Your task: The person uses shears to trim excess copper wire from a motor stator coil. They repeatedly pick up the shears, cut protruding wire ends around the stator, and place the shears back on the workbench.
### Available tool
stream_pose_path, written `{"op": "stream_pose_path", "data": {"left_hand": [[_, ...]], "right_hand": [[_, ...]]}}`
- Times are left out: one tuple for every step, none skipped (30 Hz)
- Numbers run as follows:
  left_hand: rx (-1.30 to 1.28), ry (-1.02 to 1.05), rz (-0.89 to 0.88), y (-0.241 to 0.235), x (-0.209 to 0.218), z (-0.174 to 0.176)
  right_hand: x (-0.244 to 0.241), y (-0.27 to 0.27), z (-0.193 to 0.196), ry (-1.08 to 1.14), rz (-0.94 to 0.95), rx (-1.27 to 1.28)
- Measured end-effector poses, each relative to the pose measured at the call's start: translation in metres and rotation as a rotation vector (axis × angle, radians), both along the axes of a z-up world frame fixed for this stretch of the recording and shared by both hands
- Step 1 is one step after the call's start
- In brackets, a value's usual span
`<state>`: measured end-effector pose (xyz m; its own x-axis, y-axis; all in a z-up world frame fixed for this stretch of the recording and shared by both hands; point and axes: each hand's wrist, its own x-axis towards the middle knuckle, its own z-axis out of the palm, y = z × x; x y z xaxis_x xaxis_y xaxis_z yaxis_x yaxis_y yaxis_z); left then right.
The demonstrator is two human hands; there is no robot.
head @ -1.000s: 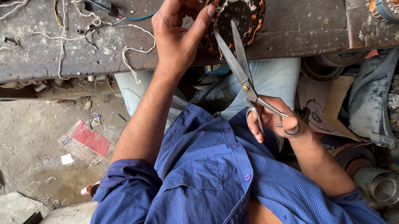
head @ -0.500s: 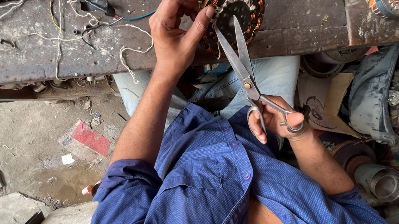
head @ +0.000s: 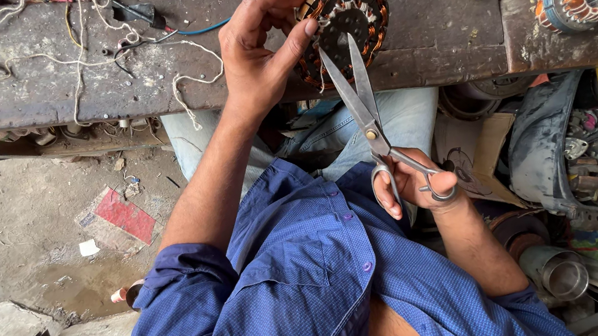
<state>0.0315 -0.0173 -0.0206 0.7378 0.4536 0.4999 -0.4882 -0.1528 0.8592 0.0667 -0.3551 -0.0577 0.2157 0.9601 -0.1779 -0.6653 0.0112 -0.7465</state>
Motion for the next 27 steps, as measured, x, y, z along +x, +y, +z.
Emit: {"op": "stream_pose_path", "data": {"left_hand": [[0.002,0.002,0.007,0.0,0.0,0.0],[0.006,0.006,0.016,0.0,0.0,0.0],[0.001,0.001,0.014,0.001,0.0,0.0],[-0.005,-0.001,0.009,0.001,0.0,0.0],[-0.012,-0.003,0.004,0.0,0.0,-0.001],[-0.007,0.0,0.007,0.0,0.0,0.0],[-0.003,0.003,0.01,0.0,0.0,0.0],[0.003,0.004,0.014,0.001,0.0,0.0],[0.008,0.002,0.016,0.002,0.001,0.001],[0.011,0.002,0.018,0.002,0.0,0.001],[0.015,0.002,0.02,0.002,0.0,0.0],[0.01,0.006,0.018,0.001,0.0,0.0],[0.005,0.01,0.015,0.001,0.0,0.0],[0.002,0.011,0.014,0.001,0.0,0.0],[0.011,0.011,0.022,0.001,0.0,0.0],[0.022,0.012,0.032,0.001,0.0,0.001],[0.032,0.012,0.042,0.001,0.0,0.001],[0.033,0.009,0.039,0.001,-0.001,0.001],[0.034,0.007,0.036,0.002,-0.001,0.001],[0.036,0.004,0.03,0.002,-0.001,0.001],[0.03,0.006,0.027,0.002,-0.001,0.001],[0.025,0.008,0.023,0.002,-0.001,0.001],[0.019,0.01,0.019,0.001,-0.001,0.002],[0.021,0.009,0.018,0.001,-0.001,0.002],[0.023,0.007,0.017,0.001,-0.001,0.002],[0.024,0.005,0.018,0.001,-0.001,0.001],[0.015,0.007,0.015,0.001,-0.001,0.001]], "right_hand": [[-0.001,0.0,0.001,-0.001,-0.002,0.005],[-0.002,0.001,0.001,-0.001,-0.003,0.011],[-0.002,0.003,0.001,-0.001,-0.003,0.018],[-0.004,0.004,0.002,-0.031,-0.004,0.001],[-0.004,0.005,0.003,-0.061,-0.004,-0.016],[-0.003,0.006,0.004,-0.092,-0.007,-0.031],[-0.004,0.007,0.006,-0.108,0.003,-0.038],[-0.003,0.007,0.008,-0.125,0.013,-0.045],[-0.003,0.008,0.01,-0.143,0.022,-0.052],[-0.003,0.01,0.011,-0.169,0.018,-0.047],[-0.003,0.011,0.011,-0.196,0.014,-0.041],[-0.002,0.012,0.011,-0.223,0.009,-0.037],[-0.002,0.013,0.012,-0.221,0.01,-0.039],[-0.001,0.013,0.013,-0.22,0.011,-0.041],[-0.001,0.014,0.014,-0.219,0.013,-0.043],[-0.001,0.015,0.015,-0.221,0.013,-0.043],[0.0,0.016,0.016,-0.224,0.013,-0.043],[0.0,0.017,0.017,-0.225,0.013,-0.044],[0.0,0.017,0.018,-0.217,0.014,-0.047],[0.0,0.017,0.019,-0.21,0.013,-0.051],[0.001,0.017,0.02,-0.203,0.011,-0.054],[0.001,0.017,0.021,-0.205,0.016,-0.058],[0.002,0.017,0.021,-0.207,0.021,-0.062],[0.002,0.017,0.021,-0.209,0.026,-0.065],[0.002,0.018,0.02,-0.202,0.023,-0.058],[0.002,0.019,0.019,-0.196,0.021,-0.052],[0.002,0.019,0.017,-0.189,0.02,-0.045]]}}
